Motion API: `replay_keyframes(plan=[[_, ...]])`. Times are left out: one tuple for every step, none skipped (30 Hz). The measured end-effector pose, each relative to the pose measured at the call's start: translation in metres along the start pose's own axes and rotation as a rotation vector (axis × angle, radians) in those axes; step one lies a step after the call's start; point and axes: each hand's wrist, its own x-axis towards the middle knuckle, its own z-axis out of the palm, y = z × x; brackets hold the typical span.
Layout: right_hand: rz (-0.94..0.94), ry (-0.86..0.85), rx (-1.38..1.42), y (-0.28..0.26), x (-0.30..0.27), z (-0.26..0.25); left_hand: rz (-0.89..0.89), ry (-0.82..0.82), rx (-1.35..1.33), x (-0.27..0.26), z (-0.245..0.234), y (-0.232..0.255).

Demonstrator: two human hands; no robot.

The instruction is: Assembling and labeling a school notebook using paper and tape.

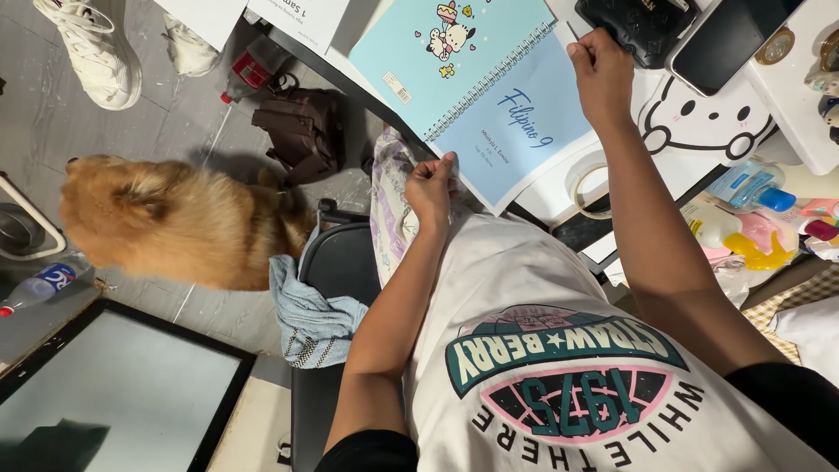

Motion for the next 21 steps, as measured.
replay_keyframes(plan=[[0.0,0.001,0.0,0.0002,0.0002,-0.0001,0.001,-0.001,0.0,0.0012,0.0004,-0.0013],[-0.006,0.005,-0.006,0.0003,0.0005,-0.0002,-0.005,-0.001,-0.01,0.0024,0.0009,-0.0025],[-0.013,0.008,-0.013,0.0002,0.0004,-0.0001,-0.012,-0.001,-0.021,0.0032,0.0009,-0.0039],[-0.013,0.008,-0.012,0.0008,0.0006,0.0007,-0.012,-0.001,-0.021,0.0035,0.0008,-0.0039],[-0.022,0.011,-0.02,0.0017,0.0006,0.0011,-0.016,-0.002,-0.032,0.0036,0.001,-0.0043],[-0.032,0.014,-0.027,0.0027,0.0005,0.0015,-0.021,-0.003,-0.043,0.0038,0.0012,-0.0046],[-0.032,0.014,-0.027,0.0023,0.0005,0.0017,-0.021,-0.003,-0.043,0.0032,0.0012,-0.0033],[-0.031,0.016,-0.033,0.0019,0.0004,0.0018,-0.023,0.0,-0.037,0.0027,0.0012,-0.0019],[-0.029,0.018,-0.039,0.0016,0.0004,0.0016,-0.025,0.003,-0.03,0.0019,0.0014,-0.0004],[-0.029,0.018,-0.039,0.002,0.0005,0.0025,-0.025,0.002,-0.03,0.0009,0.0012,0.0015],[-0.03,0.022,-0.045,0.0028,0.0008,0.0029,-0.03,0.007,-0.012,0.0001,0.0016,0.0034],[-0.031,0.025,-0.051,0.0036,0.0011,0.0031,-0.034,0.013,0.005,-0.0008,0.0021,0.0054],[-0.03,0.028,-0.051,0.0028,0.0013,0.003,-0.033,0.01,0.007,-0.0004,0.0028,0.005],[-0.031,0.033,-0.049,0.0019,0.0014,0.0029,-0.029,0.017,0.014,0.0,0.0035,0.0046],[-0.032,0.037,-0.045,0.0007,0.001,0.0037,-0.027,0.026,0.021,0.0,0.0031,0.0039],[-0.031,0.037,-0.044,0.0015,0.0006,0.0048,-0.027,0.026,0.022,0.0001,0.0032,0.0025],[-0.036,0.047,-0.045,0.0025,0.0002,0.0057,-0.014,0.03,0.01,0.0,0.0035,0.0008],[-0.041,0.057,-0.045,0.0035,-0.0001,0.0066,-0.001,0.034,-0.002,0.0,0.0038,-0.0009],[-0.042,0.057,-0.044,0.0037,0.0006,0.0074,0.0,0.034,-0.002,0.0003,0.0041,-0.0005],[-0.055,0.069,-0.054,0.0038,0.0013,0.008,0.009,0.037,-0.008,0.0005,0.0043,-0.0001],[-0.066,0.081,-0.066,0.0043,0.001,0.0083,0.017,0.038,-0.014,0.0001,0.0045,-0.0002]])
